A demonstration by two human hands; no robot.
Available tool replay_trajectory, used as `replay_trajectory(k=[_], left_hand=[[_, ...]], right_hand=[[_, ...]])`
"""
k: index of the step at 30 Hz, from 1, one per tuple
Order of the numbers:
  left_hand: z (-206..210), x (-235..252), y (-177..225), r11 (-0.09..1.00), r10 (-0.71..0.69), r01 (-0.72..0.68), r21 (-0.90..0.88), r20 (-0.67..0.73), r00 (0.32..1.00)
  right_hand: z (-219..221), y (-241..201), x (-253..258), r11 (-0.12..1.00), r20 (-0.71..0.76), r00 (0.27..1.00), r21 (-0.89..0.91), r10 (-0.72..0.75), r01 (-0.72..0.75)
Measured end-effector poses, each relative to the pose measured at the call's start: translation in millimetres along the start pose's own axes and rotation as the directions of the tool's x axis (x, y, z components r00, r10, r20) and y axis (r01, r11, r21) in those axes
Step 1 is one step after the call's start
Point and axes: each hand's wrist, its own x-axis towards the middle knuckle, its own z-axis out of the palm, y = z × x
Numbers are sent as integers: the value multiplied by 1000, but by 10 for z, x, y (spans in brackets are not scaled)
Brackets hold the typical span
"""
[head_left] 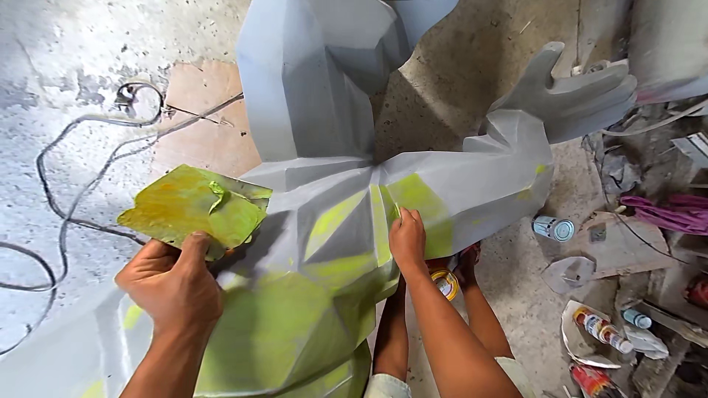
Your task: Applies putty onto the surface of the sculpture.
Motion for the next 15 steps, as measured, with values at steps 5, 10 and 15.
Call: replay_trajectory(k=[5, 10, 15], left_hand=[[-1, -17, 9, 1000, 3, -3, -18, 10, 1000], [-3, -13, 9, 1000, -9, 9, -26, 1, 1000], [-5, -8, 20, 999, -24, 24, -24, 0, 1000]], right_hand=[[-73, -86, -17, 994, 63, 997, 104, 32, -38], [-228, -76, -390, 972, 59, 985, 181, -161, 148], [-360, 272, -515, 939, -44, 994, 329, -95, 105]])
